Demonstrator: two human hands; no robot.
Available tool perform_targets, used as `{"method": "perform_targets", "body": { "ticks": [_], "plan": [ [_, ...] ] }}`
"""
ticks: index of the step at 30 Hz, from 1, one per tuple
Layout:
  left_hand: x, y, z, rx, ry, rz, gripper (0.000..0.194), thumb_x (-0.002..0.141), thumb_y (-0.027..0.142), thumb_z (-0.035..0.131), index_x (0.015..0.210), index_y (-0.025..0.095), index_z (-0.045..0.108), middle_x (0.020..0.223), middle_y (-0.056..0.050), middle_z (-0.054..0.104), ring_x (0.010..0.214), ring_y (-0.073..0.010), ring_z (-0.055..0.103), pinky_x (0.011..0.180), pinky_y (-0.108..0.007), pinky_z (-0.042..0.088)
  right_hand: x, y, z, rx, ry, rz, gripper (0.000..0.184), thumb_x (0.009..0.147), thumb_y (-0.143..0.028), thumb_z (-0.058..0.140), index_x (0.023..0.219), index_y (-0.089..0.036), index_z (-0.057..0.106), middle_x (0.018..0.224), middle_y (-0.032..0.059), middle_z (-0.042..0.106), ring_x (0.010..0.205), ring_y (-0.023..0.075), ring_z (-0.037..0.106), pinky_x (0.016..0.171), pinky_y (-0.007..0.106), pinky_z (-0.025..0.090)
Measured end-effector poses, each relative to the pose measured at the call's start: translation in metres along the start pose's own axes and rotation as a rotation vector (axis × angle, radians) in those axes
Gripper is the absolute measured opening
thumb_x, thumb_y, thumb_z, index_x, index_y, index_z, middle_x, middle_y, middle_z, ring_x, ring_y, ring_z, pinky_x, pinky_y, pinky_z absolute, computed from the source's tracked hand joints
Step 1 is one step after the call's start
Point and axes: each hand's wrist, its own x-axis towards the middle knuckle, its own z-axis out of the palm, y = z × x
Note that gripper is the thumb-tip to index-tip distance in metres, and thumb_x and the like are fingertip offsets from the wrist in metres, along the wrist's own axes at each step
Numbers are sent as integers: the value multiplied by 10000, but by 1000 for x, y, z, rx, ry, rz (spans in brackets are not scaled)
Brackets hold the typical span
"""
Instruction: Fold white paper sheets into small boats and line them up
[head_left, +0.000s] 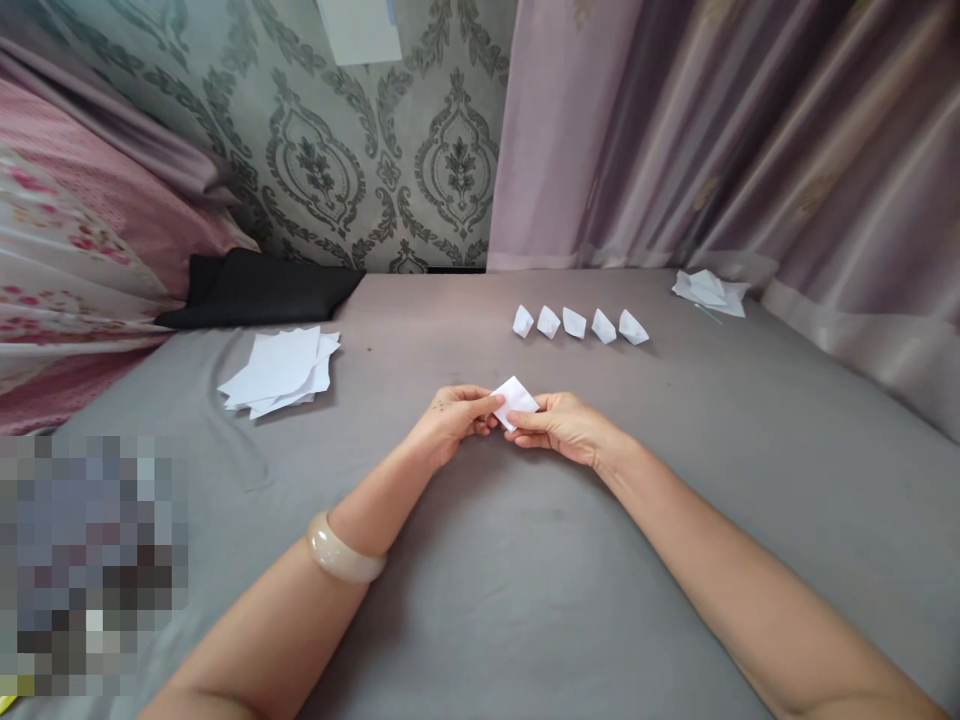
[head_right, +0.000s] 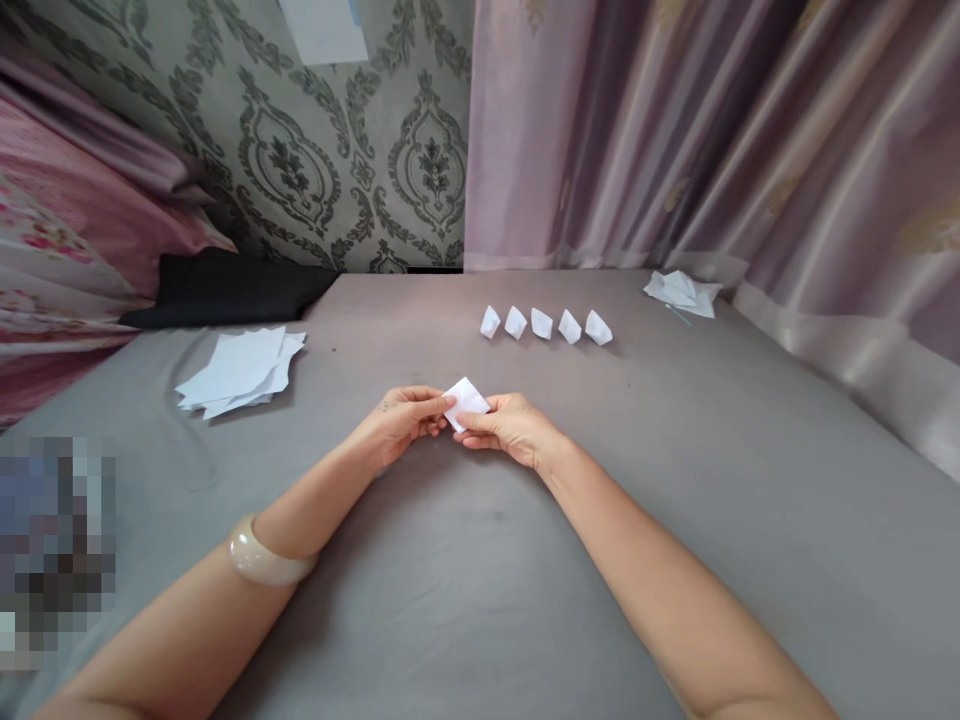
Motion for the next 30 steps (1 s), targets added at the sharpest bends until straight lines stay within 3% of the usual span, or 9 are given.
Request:
{"method": "perform_targets", "body": {
  "ticks": [10, 16, 23, 27, 30],
  "plan": [
    [-1, -4, 2, 144, 16, 150, 313, 654, 408, 741, 700, 108, 665, 551, 17, 542, 466, -45, 386, 457, -198, 262, -3, 1, 6, -28, 12, -9, 148, 696, -150, 785, 797, -86, 698, 709, 63, 717, 628, 115, 688, 612, 165, 598],
    [-1, -2, 3, 136, 64, 119, 300, 664, 383, 732, 714, 99, 651, 537, 26, 513, 432, -35, 356, 430, -195, 238, -5, -4, 11, -37, 142, -6, 102, 801, -191, 697, 754, -100, 694, 602, 40, 681, 506, 73, 630, 527, 135, 570],
    [2, -4, 2, 190, 67, 90, 217, 743, 322, 666, 686, 122, 601, 500, 42, 474, 407, -46, 380, 415, -189, 269, -4, -5, 9, -90, 172, -56, 142, 855, -205, 622, 793, -109, 706, 642, 44, 692, 543, 73, 631, 538, 147, 557],
    [-1, -2, 1, 391, 36, 56, 256, 839, 321, 516, 689, 134, 606, 465, 44, 457, 384, -59, 366, 419, -199, 256, -3, -3, 9, -319, 309, -133, 143, 823, -206, 627, 743, -120, 708, 562, 16, 637, 472, 60, 546, 422, 139, 442],
    [-4, -1, 1, 692, 108, 183, 265, 827, 345, 534, 674, 148, 625, 517, 18, 527, 460, -86, 438, 468, -211, 288, -3, -1, 7, -545, 379, -161, 179, 802, -266, 611, 706, -148, 705, 517, 1, 600, 454, 86, 513, 401, 183, 367]
  ]
}}
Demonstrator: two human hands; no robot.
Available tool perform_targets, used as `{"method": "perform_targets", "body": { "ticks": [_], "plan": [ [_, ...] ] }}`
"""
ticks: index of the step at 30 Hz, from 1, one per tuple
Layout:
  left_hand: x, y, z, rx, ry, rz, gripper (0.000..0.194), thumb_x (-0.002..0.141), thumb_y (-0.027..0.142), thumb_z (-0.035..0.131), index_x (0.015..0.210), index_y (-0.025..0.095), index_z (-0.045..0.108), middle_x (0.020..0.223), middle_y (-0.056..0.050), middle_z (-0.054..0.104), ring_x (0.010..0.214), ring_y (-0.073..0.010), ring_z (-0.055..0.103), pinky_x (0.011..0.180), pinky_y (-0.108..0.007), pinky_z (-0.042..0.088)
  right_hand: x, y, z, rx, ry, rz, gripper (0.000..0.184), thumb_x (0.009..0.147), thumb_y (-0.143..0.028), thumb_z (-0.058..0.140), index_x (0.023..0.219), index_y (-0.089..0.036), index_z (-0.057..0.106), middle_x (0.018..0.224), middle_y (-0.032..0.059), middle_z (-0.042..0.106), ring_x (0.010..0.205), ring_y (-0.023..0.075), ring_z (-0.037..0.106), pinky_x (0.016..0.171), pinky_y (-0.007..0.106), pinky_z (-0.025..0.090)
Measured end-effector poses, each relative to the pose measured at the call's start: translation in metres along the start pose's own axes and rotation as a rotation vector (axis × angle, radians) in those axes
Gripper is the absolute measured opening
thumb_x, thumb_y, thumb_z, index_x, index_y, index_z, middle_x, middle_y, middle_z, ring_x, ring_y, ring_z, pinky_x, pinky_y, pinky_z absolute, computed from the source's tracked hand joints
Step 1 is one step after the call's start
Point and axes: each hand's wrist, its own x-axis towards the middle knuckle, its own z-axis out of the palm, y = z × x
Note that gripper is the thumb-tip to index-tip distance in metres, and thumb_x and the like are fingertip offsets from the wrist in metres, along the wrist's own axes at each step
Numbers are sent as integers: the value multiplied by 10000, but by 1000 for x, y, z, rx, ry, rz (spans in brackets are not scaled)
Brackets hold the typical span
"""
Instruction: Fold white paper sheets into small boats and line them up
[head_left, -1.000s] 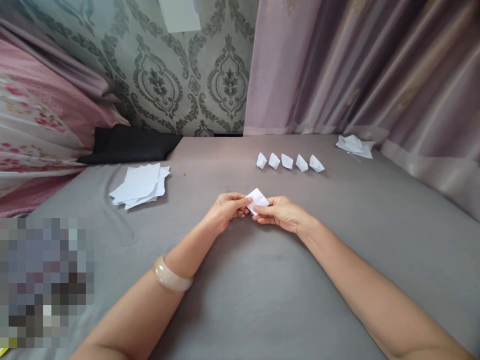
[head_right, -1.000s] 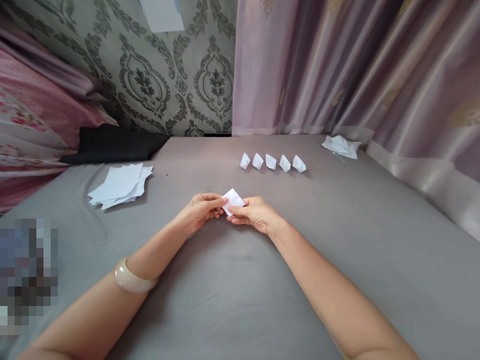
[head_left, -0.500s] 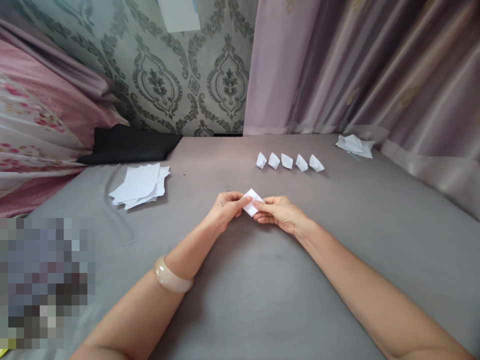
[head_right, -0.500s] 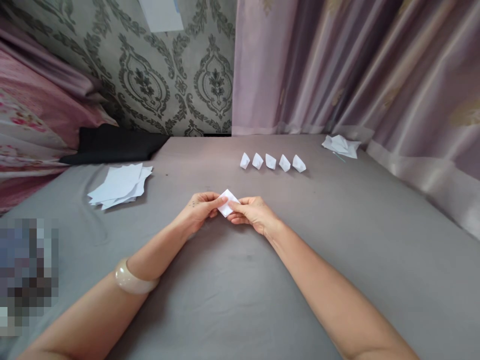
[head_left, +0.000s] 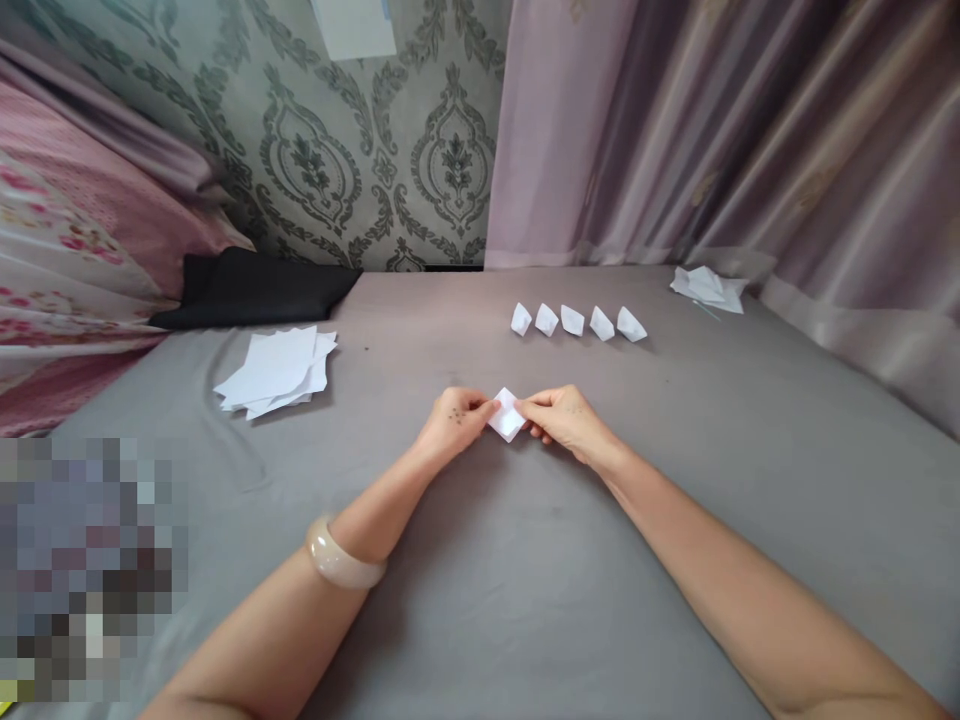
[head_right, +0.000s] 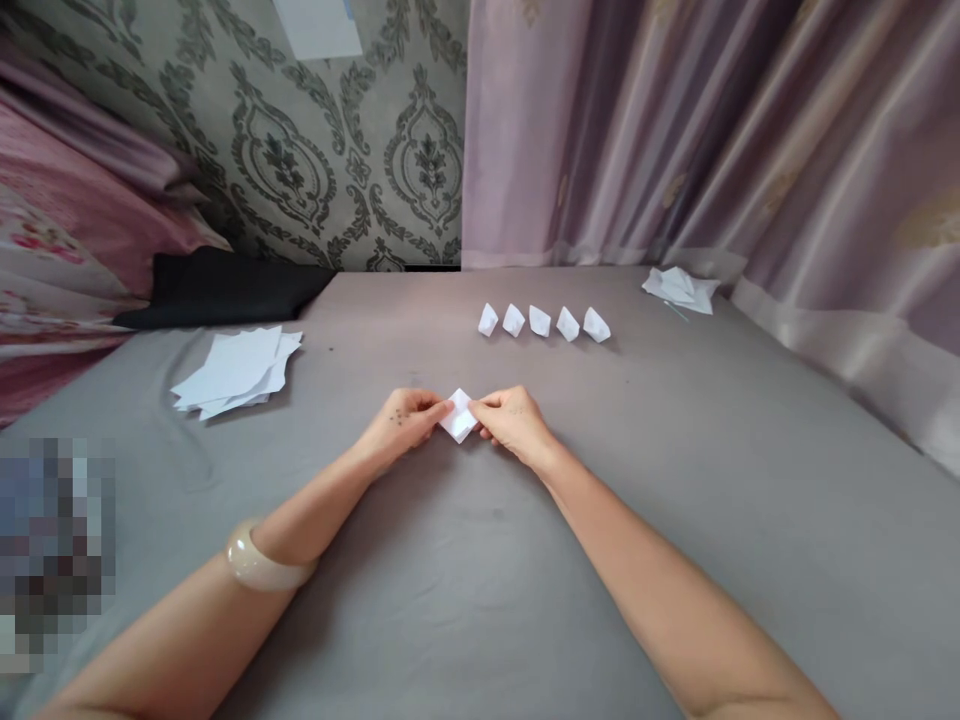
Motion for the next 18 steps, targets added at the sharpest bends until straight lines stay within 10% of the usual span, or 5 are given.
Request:
{"method": "perform_targets", "body": {
  "ticks": [8, 12, 18],
  "plan": [
    [-2, -5, 4, 498, 143, 134, 132, 808, 316, 606, 844, 190, 621, 867, -51, 659, 774, -187, 587, 630, -269, 396, -3, 9, 1, -565, 194, -348, 158, 790, -294, 632, 908, -195, 665, 919, 62, 664, 791, 186, 611, 677, 287, 445],
    [-2, -8, 3, 555, 104, 286, 146, 860, 284, 535, 970, 200, 581, 968, -56, 619, 839, -186, 589, 666, -274, 423, -2, 14, 3, -637, 77, -690, 210, 899, -178, 485, 1013, -216, 657, 1029, 60, 612, 929, 172, 568, 804, 284, 441],
    [1, -5, -7, 606, -54, 475, 222, 887, 203, 395, 921, 199, 615, 906, -54, 614, 813, -181, 588, 660, -266, 424, 0, 15, -1, -743, -48, -777, 358, 811, -14, 425, 996, -178, 683, 1009, 75, 618, 976, 191, 548, 865, 306, 434]
  ]
}}
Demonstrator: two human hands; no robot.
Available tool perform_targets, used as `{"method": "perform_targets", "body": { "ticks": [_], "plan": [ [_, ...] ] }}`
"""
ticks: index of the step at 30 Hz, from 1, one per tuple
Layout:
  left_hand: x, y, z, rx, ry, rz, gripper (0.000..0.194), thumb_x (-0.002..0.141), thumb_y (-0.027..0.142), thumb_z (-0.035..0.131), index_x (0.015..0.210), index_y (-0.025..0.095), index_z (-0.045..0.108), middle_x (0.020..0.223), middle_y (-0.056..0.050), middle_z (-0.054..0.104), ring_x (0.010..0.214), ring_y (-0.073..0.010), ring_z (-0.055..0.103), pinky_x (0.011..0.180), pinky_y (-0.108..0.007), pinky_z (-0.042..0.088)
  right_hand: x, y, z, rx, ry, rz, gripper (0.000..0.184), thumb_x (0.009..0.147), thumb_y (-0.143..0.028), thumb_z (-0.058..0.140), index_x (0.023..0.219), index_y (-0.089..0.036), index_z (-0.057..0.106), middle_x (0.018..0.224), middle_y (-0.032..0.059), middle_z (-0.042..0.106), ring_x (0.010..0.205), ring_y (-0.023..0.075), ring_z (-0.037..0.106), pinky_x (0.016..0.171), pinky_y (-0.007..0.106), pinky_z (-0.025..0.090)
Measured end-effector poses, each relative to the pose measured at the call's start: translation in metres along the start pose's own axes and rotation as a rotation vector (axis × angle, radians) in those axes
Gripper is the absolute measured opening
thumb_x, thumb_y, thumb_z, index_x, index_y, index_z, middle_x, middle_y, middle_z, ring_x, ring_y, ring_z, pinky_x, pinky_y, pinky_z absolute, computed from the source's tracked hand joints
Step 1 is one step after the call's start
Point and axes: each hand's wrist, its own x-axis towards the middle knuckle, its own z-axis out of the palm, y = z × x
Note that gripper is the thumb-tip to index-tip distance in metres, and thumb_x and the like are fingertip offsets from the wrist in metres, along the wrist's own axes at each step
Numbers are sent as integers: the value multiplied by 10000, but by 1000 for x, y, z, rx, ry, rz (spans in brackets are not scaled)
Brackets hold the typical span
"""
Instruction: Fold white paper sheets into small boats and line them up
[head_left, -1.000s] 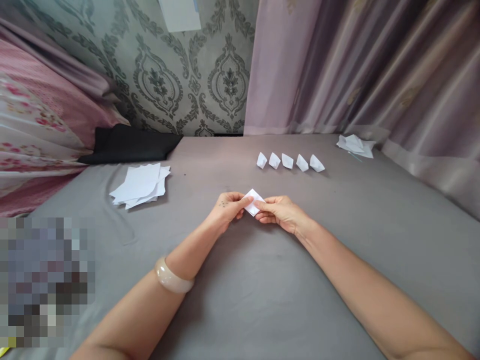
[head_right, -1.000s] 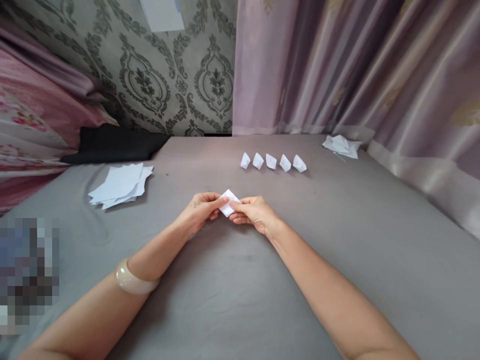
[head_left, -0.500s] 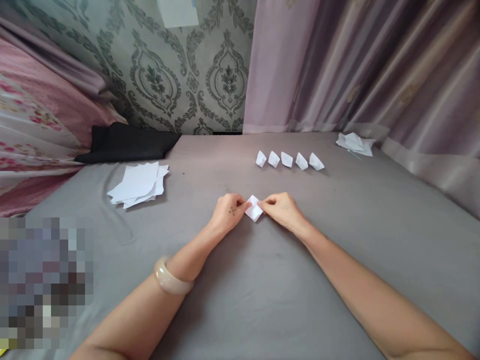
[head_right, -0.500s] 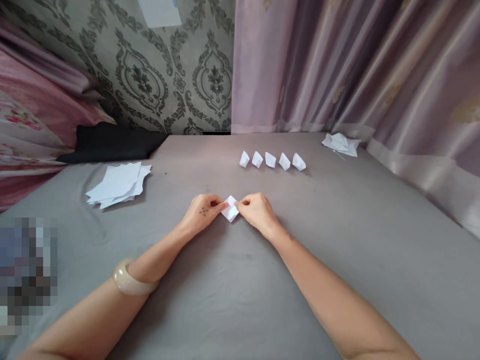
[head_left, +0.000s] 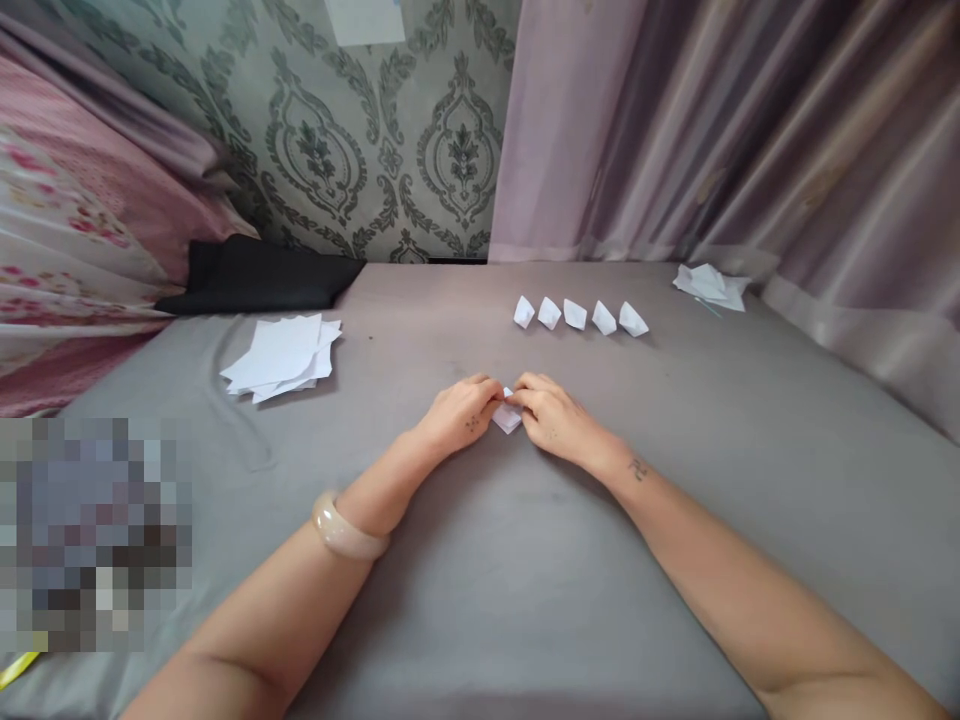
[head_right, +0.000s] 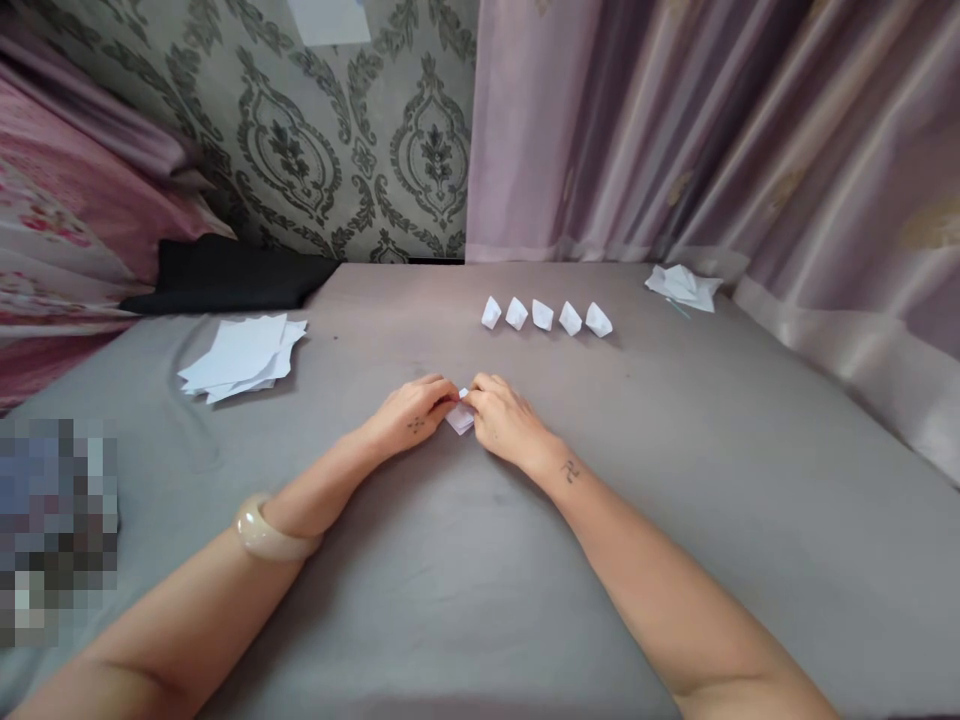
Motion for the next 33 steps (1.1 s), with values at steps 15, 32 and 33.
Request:
{"method": "perform_targets", "body": {
  "ticks": [15, 32, 33],
  "plan": [
    [-9, -6, -14, -89, -30, 95, 152, 831, 236, 552, 811, 165, 685, 877, -75, 640, 718, -151, 584, 716, -258, 444, -19, -1, -12, 111, 61, -47, 257, 817, -126, 514, 977, -185, 706, 1072, 83, 687, 999, 210, 618, 904, 338, 455],
    [-14, -1, -1, -136, 106, -221, 212, 852, 263, 513, 806, 170, 697, 807, -62, 613, 707, -161, 557, 722, -283, 440, -14, 13, 4, 331, 189, 231, 184, 851, -231, 545, 788, -186, 712, 1066, 57, 647, 836, 143, 605, 820, 307, 449],
    [-13, -1, -1, -135, 106, -229, 214, 851, 264, 510, 799, 170, 695, 794, -59, 605, 702, -160, 553, 718, -284, 439, -13, 13, 4, 338, 185, 256, 186, 847, -240, 546, 777, -188, 711, 1070, 55, 642, 815, 138, 601, 808, 304, 450]
  ]
}}
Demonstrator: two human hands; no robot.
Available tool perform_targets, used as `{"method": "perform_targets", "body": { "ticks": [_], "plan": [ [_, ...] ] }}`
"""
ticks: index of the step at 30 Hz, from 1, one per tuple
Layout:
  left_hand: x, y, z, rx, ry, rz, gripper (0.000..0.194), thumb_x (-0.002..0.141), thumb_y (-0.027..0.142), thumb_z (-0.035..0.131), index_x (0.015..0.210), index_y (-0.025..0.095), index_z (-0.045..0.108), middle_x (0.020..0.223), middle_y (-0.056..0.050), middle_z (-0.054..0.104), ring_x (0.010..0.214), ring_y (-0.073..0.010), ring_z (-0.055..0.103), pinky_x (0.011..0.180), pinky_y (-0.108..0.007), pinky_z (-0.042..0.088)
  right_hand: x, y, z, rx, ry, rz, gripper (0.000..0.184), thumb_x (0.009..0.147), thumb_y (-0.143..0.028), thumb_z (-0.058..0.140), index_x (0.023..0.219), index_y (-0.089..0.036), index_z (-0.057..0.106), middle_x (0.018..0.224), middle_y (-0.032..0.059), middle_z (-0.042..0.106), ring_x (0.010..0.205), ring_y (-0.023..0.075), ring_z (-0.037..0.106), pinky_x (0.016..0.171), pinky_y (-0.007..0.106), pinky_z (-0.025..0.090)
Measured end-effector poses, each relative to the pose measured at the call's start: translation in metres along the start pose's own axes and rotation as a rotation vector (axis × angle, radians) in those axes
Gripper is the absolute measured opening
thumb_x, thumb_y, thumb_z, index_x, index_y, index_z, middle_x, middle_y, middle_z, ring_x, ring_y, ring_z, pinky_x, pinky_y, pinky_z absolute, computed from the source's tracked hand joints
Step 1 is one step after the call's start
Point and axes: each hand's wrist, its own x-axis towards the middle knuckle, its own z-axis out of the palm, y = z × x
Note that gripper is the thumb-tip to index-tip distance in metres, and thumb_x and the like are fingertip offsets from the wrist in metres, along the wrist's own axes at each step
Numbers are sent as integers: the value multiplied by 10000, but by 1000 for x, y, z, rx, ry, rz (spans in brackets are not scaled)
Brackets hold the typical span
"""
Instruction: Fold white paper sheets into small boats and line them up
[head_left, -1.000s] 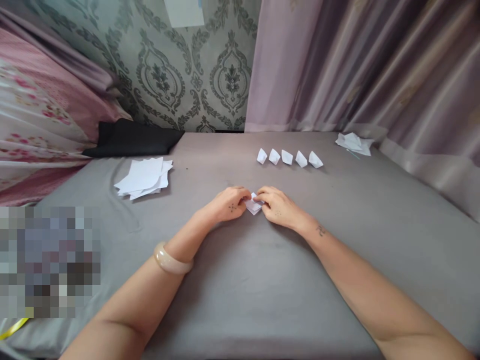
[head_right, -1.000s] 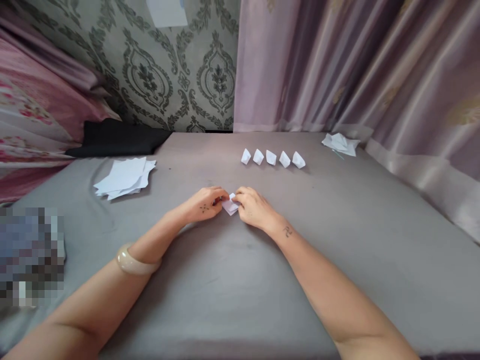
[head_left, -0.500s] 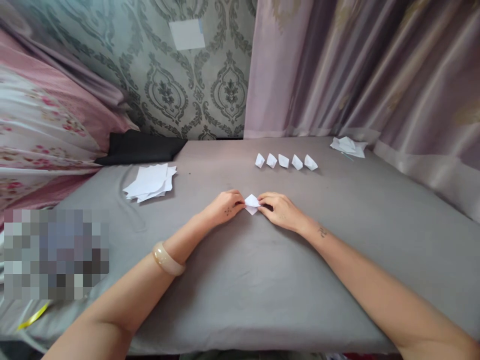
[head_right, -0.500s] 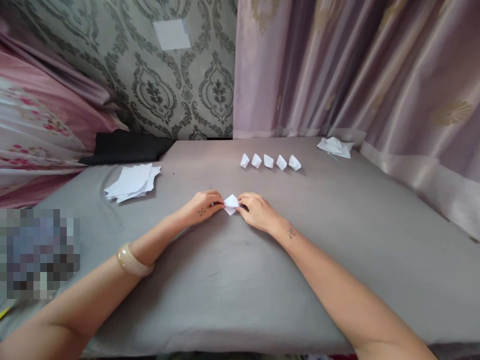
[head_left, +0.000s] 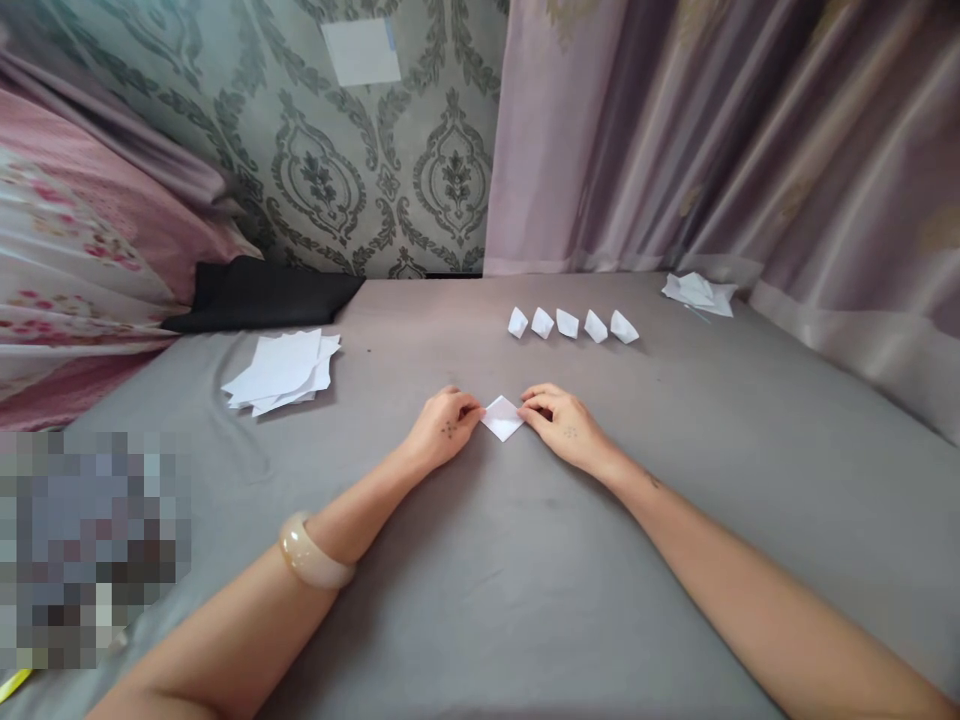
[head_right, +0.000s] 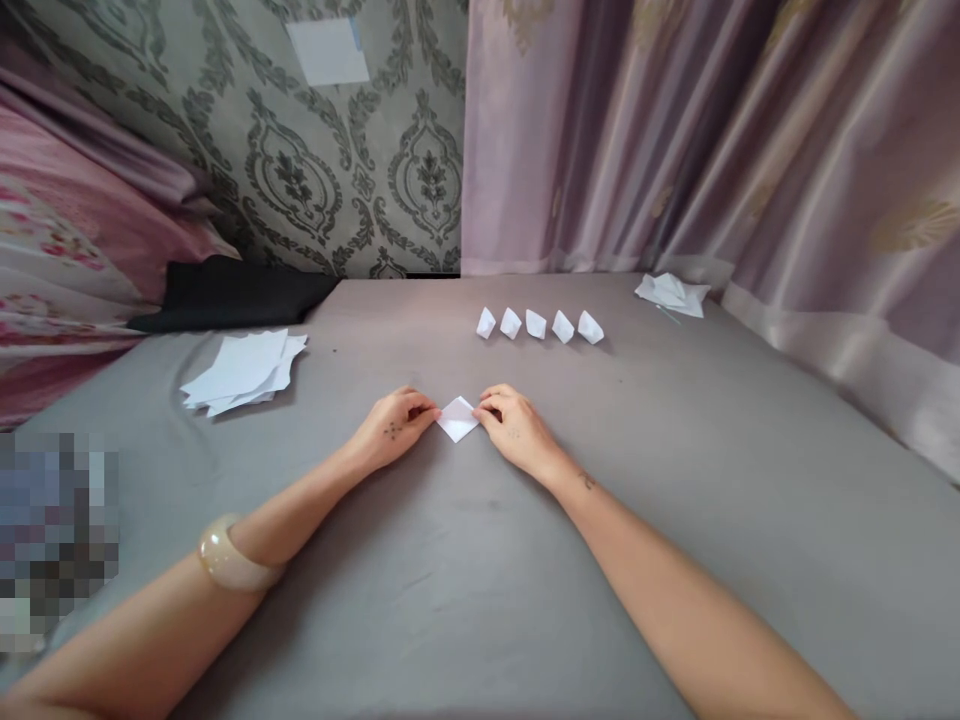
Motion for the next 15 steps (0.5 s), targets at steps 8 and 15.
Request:
{"method": "perform_targets", "body": {
  "ticks": [8, 15],
  "plan": [
    [5, 2, 3, -30, 20, -89, 168, 813, 248, 554, 749, 147, 673, 808, -58, 563, 681, -148, 529, 706, -296, 439, -1, -4, 4, -15, 44, 101, 194, 830, -283, 553, 714, -175, 665, 1098, 68, 590, 648, 98, 560, 741, 304, 470],
    [6, 0, 4, -40, 27, -98, 162, 807, 264, 562, 728, 155, 653, 817, -51, 566, 677, -146, 529, 697, -299, 441, -1, -9, 5, -28, 78, 143, 168, 812, -257, 573, 692, -175, 657, 1112, 82, 569, 634, 98, 561, 747, 325, 489]
  ]
}}
